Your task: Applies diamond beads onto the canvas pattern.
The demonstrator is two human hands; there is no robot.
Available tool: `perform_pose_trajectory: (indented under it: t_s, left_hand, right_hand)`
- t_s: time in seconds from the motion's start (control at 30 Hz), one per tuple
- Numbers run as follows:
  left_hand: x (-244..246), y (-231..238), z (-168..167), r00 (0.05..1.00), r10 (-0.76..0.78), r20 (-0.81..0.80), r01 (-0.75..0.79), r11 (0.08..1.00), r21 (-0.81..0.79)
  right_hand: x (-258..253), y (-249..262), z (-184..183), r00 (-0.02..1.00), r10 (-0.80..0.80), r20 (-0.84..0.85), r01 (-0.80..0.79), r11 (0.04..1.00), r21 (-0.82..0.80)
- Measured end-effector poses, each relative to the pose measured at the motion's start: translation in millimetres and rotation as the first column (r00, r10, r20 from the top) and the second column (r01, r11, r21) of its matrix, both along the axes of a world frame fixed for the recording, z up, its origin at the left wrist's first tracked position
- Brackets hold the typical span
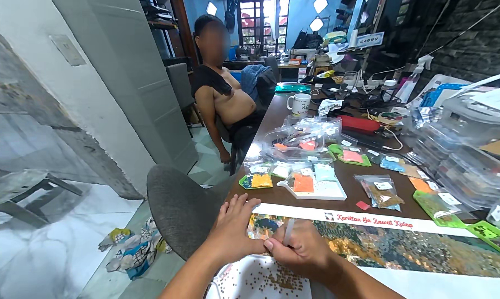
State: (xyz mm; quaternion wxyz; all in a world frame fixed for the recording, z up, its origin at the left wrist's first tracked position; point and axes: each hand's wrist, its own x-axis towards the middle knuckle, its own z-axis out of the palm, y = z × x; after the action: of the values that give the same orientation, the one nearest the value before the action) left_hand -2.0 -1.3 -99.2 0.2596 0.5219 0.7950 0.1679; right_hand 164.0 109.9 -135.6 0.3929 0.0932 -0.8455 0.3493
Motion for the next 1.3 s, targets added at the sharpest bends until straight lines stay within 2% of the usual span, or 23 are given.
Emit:
perform_pose_trajectory:
  t_s: [0.17,0.4,0.53,0.63,0.77,0.93,1.3]
  left_hand:
    - [-0.2,-0.3,-0.4,1.0,0.001,-0.001,-0.001,1.0,0.006]
    - [0.1,0.8,-0.6,1.0,0.016,0.016,-0.016,1.0,-0.005]
    - [0.4,0.8,0.9,1.0,0.013,0.014,-0.013,1.0,-0.011]
    - [0.1,0.7,0.8,1.0,0.009,0.006,-0.009,1.0,-0.014]
    - [-0.3,0.0,0.1,1.0,0.007,0.019,-0.007,1.0,0.008]
    - [-0.3,0.1,0.1,1.0,0.011,0.024,-0.011,1.0,0.0]
    - [-0.3,-0.2,0.4,1.0,0.008,0.023,-0.008,1.0,0.001]
  right_hand:
    - [-0.2,0.1,1.2,1.0,0.009,0.024,-0.009,1.0,-0.023]
    - [-1.9,3.5,7.0,0.999,0.05,0.014,-0.043,0.948,-0.315]
    - [-2.3,6.6,8.6,0.991,-0.061,0.122,0.105,0.909,-0.404]
    - [-2.8,9.5,9.0,0.96,-0.101,0.261,0.198,0.902,-0.383]
    - [-2.6,10.4,11.7,0.918,-0.102,0.383,0.236,0.917,-0.322]
    - [-3.7,10.2,8.1,0.921,-0.099,0.376,0.208,0.942,-0.262]
    - [-4.5,10.7,6.6,0.922,-0.085,0.377,0.194,0.945,-0.262]
